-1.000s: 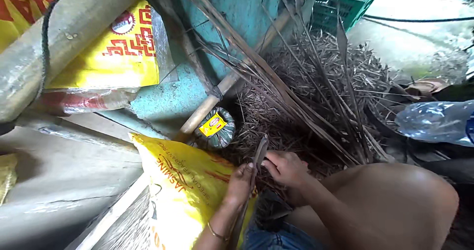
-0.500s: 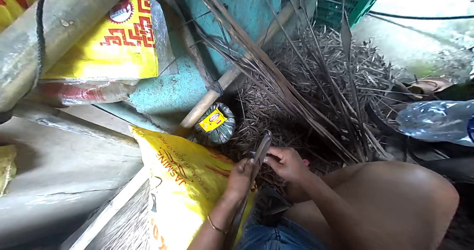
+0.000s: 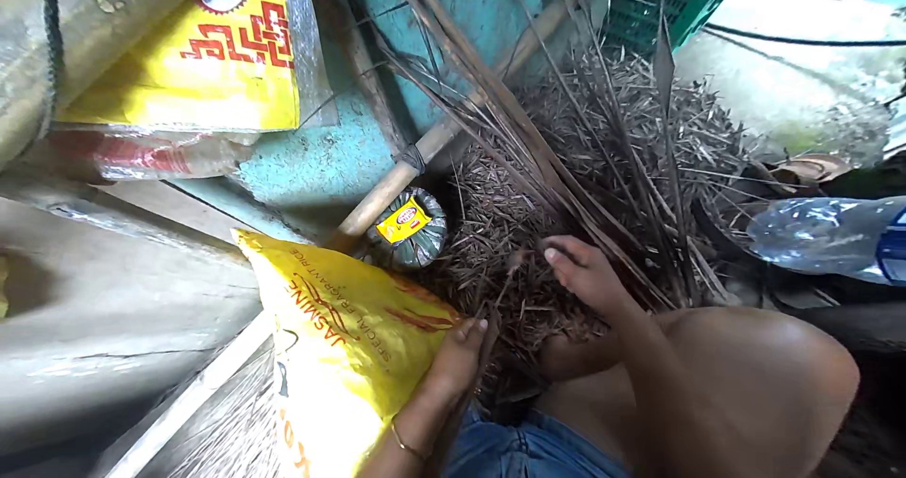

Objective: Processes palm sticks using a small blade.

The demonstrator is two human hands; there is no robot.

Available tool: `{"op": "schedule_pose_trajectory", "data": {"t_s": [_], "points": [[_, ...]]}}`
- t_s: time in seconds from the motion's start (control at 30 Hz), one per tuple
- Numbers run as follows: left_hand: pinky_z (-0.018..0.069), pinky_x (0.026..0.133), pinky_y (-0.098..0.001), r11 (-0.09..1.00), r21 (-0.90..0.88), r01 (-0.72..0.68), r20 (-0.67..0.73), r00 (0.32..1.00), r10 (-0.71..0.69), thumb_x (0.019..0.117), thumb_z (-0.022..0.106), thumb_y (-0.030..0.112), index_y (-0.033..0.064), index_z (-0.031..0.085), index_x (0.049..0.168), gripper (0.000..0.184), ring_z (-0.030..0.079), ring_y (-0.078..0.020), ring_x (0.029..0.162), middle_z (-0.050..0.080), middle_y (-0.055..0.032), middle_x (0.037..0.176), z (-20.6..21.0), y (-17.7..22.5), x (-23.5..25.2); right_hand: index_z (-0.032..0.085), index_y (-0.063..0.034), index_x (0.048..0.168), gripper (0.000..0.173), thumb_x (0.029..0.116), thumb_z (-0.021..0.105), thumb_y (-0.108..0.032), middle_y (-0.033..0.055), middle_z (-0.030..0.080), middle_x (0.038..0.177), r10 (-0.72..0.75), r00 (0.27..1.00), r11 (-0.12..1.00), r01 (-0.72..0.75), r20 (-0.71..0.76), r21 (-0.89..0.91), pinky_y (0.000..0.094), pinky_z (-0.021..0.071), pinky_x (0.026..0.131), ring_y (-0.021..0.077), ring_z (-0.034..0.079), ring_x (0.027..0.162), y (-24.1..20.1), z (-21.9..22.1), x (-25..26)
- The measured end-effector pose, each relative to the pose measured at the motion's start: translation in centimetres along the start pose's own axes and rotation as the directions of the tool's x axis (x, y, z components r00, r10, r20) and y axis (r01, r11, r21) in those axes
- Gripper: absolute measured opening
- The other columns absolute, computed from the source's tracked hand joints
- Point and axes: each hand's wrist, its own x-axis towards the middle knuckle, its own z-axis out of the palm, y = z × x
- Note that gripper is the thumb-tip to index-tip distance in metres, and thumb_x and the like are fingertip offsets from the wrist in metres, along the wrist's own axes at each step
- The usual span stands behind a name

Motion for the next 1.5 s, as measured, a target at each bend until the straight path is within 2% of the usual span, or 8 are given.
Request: {"op": "schedule_pose_trajectory", "data": {"t_s": [0.17,0.3,0.57,0.8,0.9,1.07,1.4,1.5], "points": [[0.044,0.046,-0.0218,1.0,-0.021,-0.012,-0.012,1.0,0.011,0.113,0.037,0.023,0.0037,0.059,0.105,0.03,0.047,-0.0073,0.048,0.049,0.0008,0.064,0.1,1.1,0.0,0.061,0.0001,0.129,0.033,0.1046,0.052,-0.02,-0.0011,0.057,0.078,-0.083,0.918,0.987,0.023,0.387,0.158,0.0211,0.0432,0.055,0.0025,0.048,0.057,-2.4,2.5,-2.2],[0.0524,0.048,-0.0225,0.996,-0.089,0.027,0.11,0.994,-0.018,0.1144,0.028,0.027,0.002,0.055,0.11,0.037,0.058,-0.0098,0.049,0.059,-0.0024,0.062,-0.1,1.5,-0.9,0.068,-0.0042,0.123,0.033,0.1044,0.054,-0.028,0.0077,0.071,0.105,-0.225,0.922,0.974,0.221,0.315,0.049,0.0298,0.0531,0.081,0.0082,0.064,0.087,-1.2,4.1,-2.0],[0.0574,0.051,-0.0264,0.999,-0.019,-0.049,0.023,0.999,0.049,0.1095,0.047,0.012,-0.0004,0.061,0.104,0.02,0.065,-0.0124,0.053,0.066,-0.0057,0.069,-0.2,1.5,-2.1,0.07,-0.0048,0.105,0.037,0.1056,0.05,-0.035,0.0132,0.067,0.081,-0.218,0.894,0.892,0.345,0.391,-0.292,0.0521,0.0518,0.07,0.0292,0.066,0.076,-2.6,2.6,-2.9],[0.0439,0.041,-0.0195,0.985,0.081,-0.153,0.009,0.988,0.152,0.1084,0.048,0.012,0.0029,0.065,0.099,0.021,0.048,-0.0047,0.042,0.054,0.0016,0.059,-0.1,0.9,-2.9,0.071,0.0002,0.106,0.035,0.107,0.053,-0.03,0.0237,0.068,0.083,-0.083,0.989,0.912,0.025,-0.126,-0.41,0.0682,0.0509,0.073,0.045,0.068,0.082,-0.1,-1.2,-0.5],[0.0406,0.04,-0.0183,0.99,0.027,-0.139,0.0,0.99,0.139,0.1105,0.042,0.014,0.0043,0.06,0.093,0.027,0.045,-0.0038,0.041,0.049,0.0027,0.054,-0.3,0.6,-2.5,0.067,0.0,0.093,0.033,0.1072,0.051,-0.026,0.0075,0.053,0.067,-0.091,0.993,0.988,0.079,-0.081,-0.134,0.0424,0.0462,0.06,0.0197,0.052,0.06,0.0,-1.3,-0.6],[0.0341,0.039,-0.0156,0.989,-0.132,-0.064,0.077,0.994,0.074,0.1124,0.033,0.019,0.0061,0.056,0.093,0.033,0.037,-0.0015,0.041,0.04,0.0059,0.055,-0.5,1.1,-1.5,0.07,-0.0033,0.101,0.039,0.1061,0.048,-0.035,0.0067,0.062,0.074,-0.36,0.919,0.927,0.372,0.162,-0.049,0.0394,0.0493,0.064,0.0159,0.058,0.067,-0.7,3.4,-2.4],[0.0311,0.037,-0.0137,0.957,-0.275,0.092,0.212,0.977,-0.032,0.1127,0.028,0.021,0.0085,0.053,0.094,0.033,0.034,-0.0001,0.039,0.038,0.0072,0.055,-0.1,0.7,-1.8,0.062,-0.0119,0.142,0.042,0.1068,0.051,-0.033,0.0169,0.073,0.089,-0.254,0.958,0.937,0.21,-0.133,-0.278,0.0614,0.0537,0.074,0.037,0.07,0.08,0.2,2.5,-0.6],[0.0309,0.037,-0.0136,0.956,-0.277,0.1,0.233,0.972,-0.034,0.1126,0.027,0.021,0.0093,0.053,0.093,0.035,0.034,0.0002,0.039,0.038,0.0076,0.055,0.0,0.7,-2.0,0.069,-0.0072,0.13,0.036,0.1062,0.049,-0.026,0.0157,0.075,0.092,-0.422,0.89,0.862,0.337,-0.169,-0.38,0.0578,0.0562,0.068,0.0355,0.073,0.079,0.5,3.2,-0.7]]}}
